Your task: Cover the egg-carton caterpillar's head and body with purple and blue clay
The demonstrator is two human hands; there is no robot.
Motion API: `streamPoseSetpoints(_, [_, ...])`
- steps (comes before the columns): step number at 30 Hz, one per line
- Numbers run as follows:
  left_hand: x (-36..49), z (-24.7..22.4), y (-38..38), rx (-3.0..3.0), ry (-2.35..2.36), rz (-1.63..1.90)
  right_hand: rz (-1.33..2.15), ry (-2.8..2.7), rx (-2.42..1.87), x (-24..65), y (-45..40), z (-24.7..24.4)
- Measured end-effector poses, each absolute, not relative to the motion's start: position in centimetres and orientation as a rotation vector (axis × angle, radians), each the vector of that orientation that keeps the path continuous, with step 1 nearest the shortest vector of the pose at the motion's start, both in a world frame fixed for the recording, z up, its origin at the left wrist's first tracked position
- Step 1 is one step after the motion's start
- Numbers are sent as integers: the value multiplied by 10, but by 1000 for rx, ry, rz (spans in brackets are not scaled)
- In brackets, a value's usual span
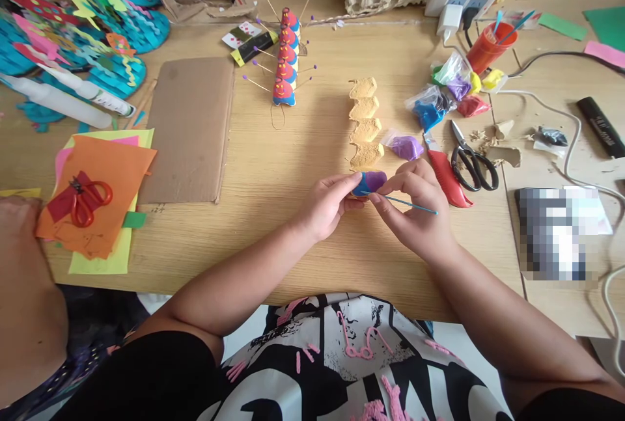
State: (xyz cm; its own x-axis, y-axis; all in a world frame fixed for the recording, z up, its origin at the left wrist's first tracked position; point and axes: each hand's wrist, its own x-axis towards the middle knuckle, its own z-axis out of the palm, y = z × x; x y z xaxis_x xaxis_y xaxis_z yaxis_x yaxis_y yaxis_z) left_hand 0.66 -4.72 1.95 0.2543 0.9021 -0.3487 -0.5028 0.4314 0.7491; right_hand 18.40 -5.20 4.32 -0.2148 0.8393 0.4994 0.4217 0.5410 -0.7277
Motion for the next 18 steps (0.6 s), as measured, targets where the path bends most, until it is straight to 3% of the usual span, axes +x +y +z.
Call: streamPoseSetpoints(18, [10,20,-49,587,890,1005,563,-1811,-1049,179,-52,40])
